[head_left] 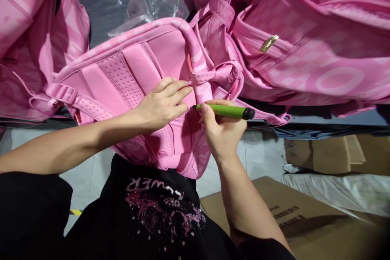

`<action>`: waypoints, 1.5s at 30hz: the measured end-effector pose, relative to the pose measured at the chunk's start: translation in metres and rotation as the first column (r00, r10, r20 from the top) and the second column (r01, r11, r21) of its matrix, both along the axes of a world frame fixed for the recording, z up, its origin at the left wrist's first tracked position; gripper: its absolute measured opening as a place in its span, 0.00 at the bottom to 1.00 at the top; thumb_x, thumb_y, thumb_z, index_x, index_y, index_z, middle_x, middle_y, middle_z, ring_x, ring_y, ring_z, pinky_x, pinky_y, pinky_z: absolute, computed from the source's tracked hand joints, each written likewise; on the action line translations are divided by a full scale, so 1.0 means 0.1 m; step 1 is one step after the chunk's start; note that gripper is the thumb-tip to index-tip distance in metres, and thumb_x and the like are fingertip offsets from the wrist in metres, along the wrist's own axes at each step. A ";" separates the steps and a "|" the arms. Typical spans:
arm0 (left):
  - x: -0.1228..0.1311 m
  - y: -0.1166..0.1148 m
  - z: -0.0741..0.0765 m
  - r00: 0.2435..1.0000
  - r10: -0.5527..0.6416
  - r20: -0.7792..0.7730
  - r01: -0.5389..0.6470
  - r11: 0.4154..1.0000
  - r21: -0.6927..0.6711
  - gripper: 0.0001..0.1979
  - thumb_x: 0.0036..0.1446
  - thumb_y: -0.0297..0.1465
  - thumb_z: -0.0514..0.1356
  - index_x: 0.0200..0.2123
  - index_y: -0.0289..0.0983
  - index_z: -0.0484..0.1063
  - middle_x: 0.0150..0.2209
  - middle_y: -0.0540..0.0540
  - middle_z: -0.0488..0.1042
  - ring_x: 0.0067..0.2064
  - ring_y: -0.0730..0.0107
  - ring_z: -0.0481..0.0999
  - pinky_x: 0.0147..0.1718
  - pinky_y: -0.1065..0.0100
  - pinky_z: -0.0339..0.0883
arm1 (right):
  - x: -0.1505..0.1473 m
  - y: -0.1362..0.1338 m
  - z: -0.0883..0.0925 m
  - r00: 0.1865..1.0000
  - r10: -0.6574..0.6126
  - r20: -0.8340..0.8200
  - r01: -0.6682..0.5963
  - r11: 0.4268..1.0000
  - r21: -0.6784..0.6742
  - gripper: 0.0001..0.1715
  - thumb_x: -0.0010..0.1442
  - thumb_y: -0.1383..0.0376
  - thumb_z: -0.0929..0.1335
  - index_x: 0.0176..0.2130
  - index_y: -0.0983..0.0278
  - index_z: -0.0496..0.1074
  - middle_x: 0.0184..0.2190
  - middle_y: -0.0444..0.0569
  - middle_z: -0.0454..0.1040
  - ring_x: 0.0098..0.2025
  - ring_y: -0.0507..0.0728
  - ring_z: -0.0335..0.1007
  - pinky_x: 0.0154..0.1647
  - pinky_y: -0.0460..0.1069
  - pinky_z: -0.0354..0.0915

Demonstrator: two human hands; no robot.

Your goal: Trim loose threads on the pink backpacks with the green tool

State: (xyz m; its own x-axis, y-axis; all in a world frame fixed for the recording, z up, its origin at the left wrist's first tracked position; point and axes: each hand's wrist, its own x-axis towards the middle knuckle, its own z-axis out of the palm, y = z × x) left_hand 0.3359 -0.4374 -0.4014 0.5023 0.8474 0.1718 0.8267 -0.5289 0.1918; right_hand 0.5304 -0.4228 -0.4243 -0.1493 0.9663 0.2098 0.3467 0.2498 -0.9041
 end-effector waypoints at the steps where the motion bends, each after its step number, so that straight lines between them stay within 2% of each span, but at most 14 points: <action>1: 0.00 0.00 0.00 1.000 0.000 0.006 0.000 1.000 -0.010 0.15 0.71 0.30 0.48 0.39 0.38 0.75 0.61 0.46 0.72 0.66 0.60 0.66 0.67 0.50 0.59 | 0.00 0.01 0.00 1.000 0.005 -0.007 -0.005 1.000 -0.002 0.14 0.63 0.54 0.70 0.39 0.62 0.73 0.28 0.45 0.76 0.23 0.53 0.73 0.26 0.50 0.71; 11: -0.01 0.03 -0.06 0.992 -0.004 -0.125 0.015 0.996 0.086 0.18 0.72 0.30 0.46 0.43 0.38 0.77 0.62 0.45 0.72 0.66 0.59 0.68 0.64 0.50 0.63 | 0.03 0.06 -0.05 0.995 0.023 0.096 -0.023 1.000 -0.001 0.15 0.64 0.52 0.69 0.39 0.62 0.73 0.31 0.48 0.78 0.26 0.54 0.74 0.28 0.51 0.72; 14: -0.01 0.02 -0.09 0.990 -0.008 -0.143 0.035 0.981 0.190 0.16 0.71 0.30 0.49 0.42 0.37 0.78 0.60 0.43 0.74 0.63 0.56 0.70 0.61 0.50 0.66 | 0.02 0.06 -0.03 0.996 0.018 0.088 -0.019 1.000 0.013 0.15 0.64 0.53 0.69 0.39 0.62 0.74 0.31 0.48 0.78 0.26 0.55 0.74 0.29 0.51 0.72; 18: 0.01 0.01 -0.12 0.991 -0.026 -0.128 0.073 0.924 0.376 0.11 0.68 0.29 0.55 0.38 0.35 0.78 0.55 0.41 0.78 0.57 0.56 0.75 0.55 0.54 0.68 | 0.00 0.09 0.00 0.983 0.003 0.183 -0.028 0.990 0.139 0.13 0.64 0.56 0.69 0.36 0.63 0.75 0.29 0.48 0.79 0.26 0.56 0.76 0.29 0.50 0.71; 21: -0.02 0.07 -0.10 0.990 -0.038 -0.138 0.093 0.905 0.415 0.11 0.68 0.29 0.57 0.35 0.35 0.78 0.54 0.42 0.78 0.54 0.59 0.76 0.55 0.58 0.67 | 0.00 0.13 0.01 0.987 0.036 0.160 -0.060 0.987 0.146 0.13 0.64 0.55 0.69 0.36 0.62 0.76 0.28 0.49 0.80 0.25 0.57 0.76 0.26 0.50 0.71; 23: -0.08 0.14 0.00 0.980 -0.078 -0.184 0.141 0.922 0.361 0.11 0.68 0.30 0.57 0.35 0.35 0.77 0.51 0.41 0.78 0.50 0.62 0.76 0.51 0.60 0.66 | 0.03 0.14 0.00 0.986 0.050 0.161 -0.073 0.987 0.142 0.12 0.63 0.55 0.70 0.35 0.61 0.76 0.25 0.49 0.79 0.23 0.58 0.75 0.23 0.51 0.69; 26: -0.24 0.26 0.24 0.954 -0.142 -0.265 0.198 0.960 0.197 0.12 0.64 0.39 0.61 0.35 0.36 0.76 0.39 0.42 0.79 0.41 0.63 0.75 0.44 0.59 0.63 | 0.11 0.09 0.00 0.986 0.021 0.164 -0.043 0.990 0.131 0.13 0.63 0.55 0.70 0.34 0.61 0.76 0.22 0.50 0.78 0.21 0.59 0.74 0.21 0.52 0.69; 30: -0.39 0.30 0.60 0.939 -0.068 -0.338 0.092 0.994 0.054 0.17 0.56 0.45 0.68 0.33 0.36 0.76 0.32 0.44 0.78 0.36 0.62 0.74 0.39 0.59 0.58 | 0.07 -0.05 0.03 0.993 0.119 0.001 -0.117 0.974 0.195 0.17 0.64 0.58 0.70 0.50 0.63 0.76 0.44 0.54 0.82 0.41 0.61 0.82 0.44 0.55 0.78; 33: -0.30 0.07 0.90 0.962 -0.037 -0.272 0.057 0.996 0.066 0.18 0.57 0.46 0.67 0.29 0.35 0.74 0.30 0.45 0.78 0.32 0.64 0.74 0.34 0.61 0.55 | -0.08 -0.17 0.12 0.981 0.188 0.045 -0.188 0.874 0.448 0.23 0.66 0.62 0.68 0.59 0.61 0.71 0.52 0.56 0.79 0.52 0.62 0.78 0.55 0.59 0.74; 36: -0.10 -0.37 1.24 0.986 0.010 -0.168 0.017 0.987 0.160 0.18 0.58 0.45 0.66 0.28 0.36 0.72 0.28 0.46 0.78 0.30 0.64 0.74 0.31 0.61 0.55 | -0.15 -0.27 0.33 0.986 0.160 0.052 -0.154 0.732 0.664 0.28 0.65 0.67 0.68 0.63 0.58 0.67 0.49 0.54 0.81 0.49 0.62 0.80 0.48 0.58 0.76; 39: 0.03 -0.75 1.51 0.985 0.165 -0.043 -0.158 0.979 0.132 0.19 0.58 0.45 0.66 0.26 0.36 0.71 0.26 0.48 0.77 0.27 0.67 0.73 0.29 0.63 0.54 | -0.10 -0.29 0.54 0.980 0.190 0.067 -0.175 0.637 0.751 0.32 0.63 0.69 0.69 0.64 0.54 0.66 0.45 0.51 0.82 0.42 0.61 0.80 0.42 0.57 0.75; 42: -0.02 -0.85 1.45 0.953 0.301 0.019 -0.298 0.950 -0.092 0.20 0.59 0.48 0.65 0.27 0.37 0.74 0.24 0.50 0.77 0.25 0.69 0.72 0.24 0.66 0.52 | -0.06 -0.24 0.54 0.938 0.315 0.145 -0.315 0.599 0.736 0.26 0.63 0.67 0.69 0.60 0.56 0.70 0.41 0.51 0.83 0.37 0.60 0.80 0.40 0.57 0.74; 44: -0.13 -0.78 1.25 0.948 0.317 0.021 -0.309 0.935 -0.175 0.12 0.63 0.41 0.63 0.33 0.38 0.77 0.28 0.51 0.79 0.28 0.70 0.76 0.25 0.69 0.58 | -0.09 -0.20 0.41 0.911 0.376 0.168 -0.383 0.625 0.680 0.21 0.63 0.67 0.68 0.56 0.59 0.73 0.40 0.52 0.83 0.38 0.60 0.80 0.40 0.57 0.75; 45: -0.18 -0.72 1.14 0.952 0.307 0.013 -0.302 0.943 -0.137 0.08 0.65 0.35 0.62 0.36 0.38 0.78 0.31 0.50 0.81 0.32 0.69 0.78 0.29 0.69 0.62 | -0.11 -0.18 0.33 0.907 0.390 0.161 -0.395 0.650 0.649 0.19 0.64 0.67 0.67 0.54 0.60 0.74 0.41 0.53 0.83 0.39 0.60 0.81 0.41 0.57 0.75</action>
State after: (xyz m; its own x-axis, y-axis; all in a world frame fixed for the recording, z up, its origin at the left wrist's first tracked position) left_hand 0.3177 -0.5090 -0.2877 0.2125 0.9753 0.0608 0.9363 -0.2210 0.2729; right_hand 0.5192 -0.4408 -0.3912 -0.4859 0.4336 0.7588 0.0819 0.8870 -0.4544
